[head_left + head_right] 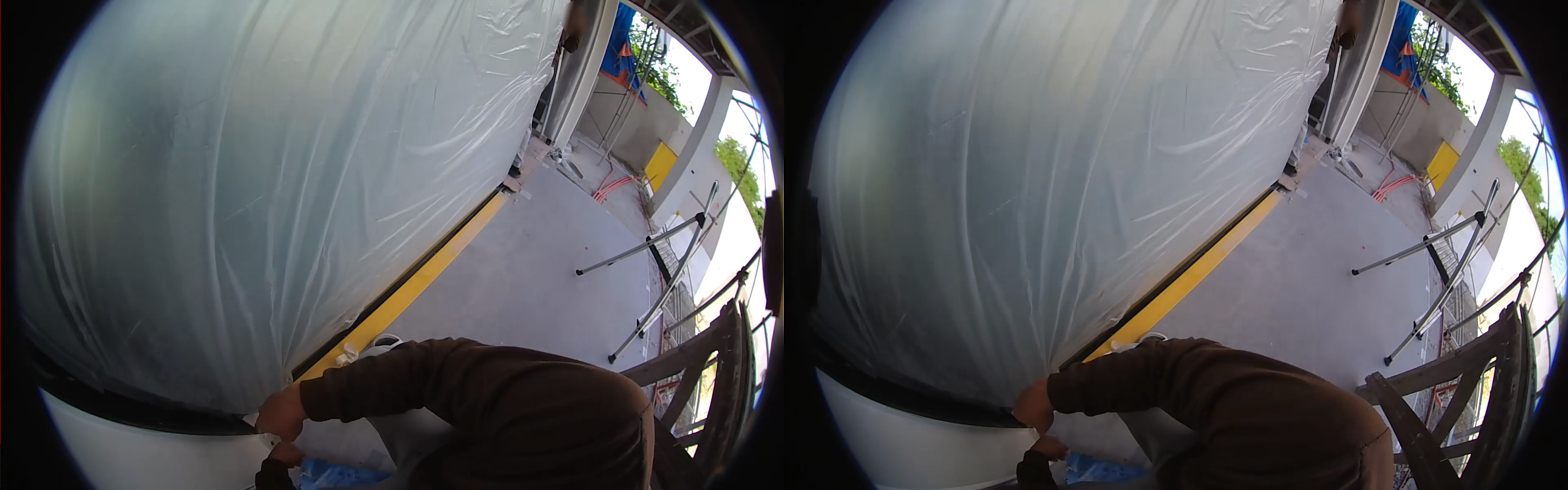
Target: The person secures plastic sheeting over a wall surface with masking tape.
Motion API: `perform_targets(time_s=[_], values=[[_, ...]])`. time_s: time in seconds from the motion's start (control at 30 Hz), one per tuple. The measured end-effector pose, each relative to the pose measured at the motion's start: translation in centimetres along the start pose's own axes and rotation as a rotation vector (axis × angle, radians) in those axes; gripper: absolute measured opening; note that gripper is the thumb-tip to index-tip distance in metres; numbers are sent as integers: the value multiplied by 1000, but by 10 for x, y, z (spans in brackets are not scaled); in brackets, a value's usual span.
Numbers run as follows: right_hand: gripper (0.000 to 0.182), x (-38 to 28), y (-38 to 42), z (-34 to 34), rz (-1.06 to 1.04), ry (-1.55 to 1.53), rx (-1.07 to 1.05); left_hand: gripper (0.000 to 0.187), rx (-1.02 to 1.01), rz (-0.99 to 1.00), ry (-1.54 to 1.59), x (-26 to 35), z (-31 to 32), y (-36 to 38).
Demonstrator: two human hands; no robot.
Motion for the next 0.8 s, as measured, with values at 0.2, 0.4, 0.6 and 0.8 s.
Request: perform_targets(time_s=[0.2,0.4,0.6,0.8], values=[[18,23,-8,15,45,8,26,18,170,-5,386,37,-50,29],[18,12,-1,-5,-32,-15,8,19,259,-238,737,77,-73,41],[18,5,3,-13,-84,-168,137,25,310,-101,517,93,-90,53],[13,11,4,-8,-115,-4,76,27,341,-18,534,69,-78,19]])
Point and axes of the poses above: each hand's wrist, its own y-axis away from the middle knuckle, its own z-axis out of the palm, x = y × z, the point moved 3 cm from there along -y, towards the middle knuckle, and after that the axes turned 1 degree about -x, right-handed, at the moved point
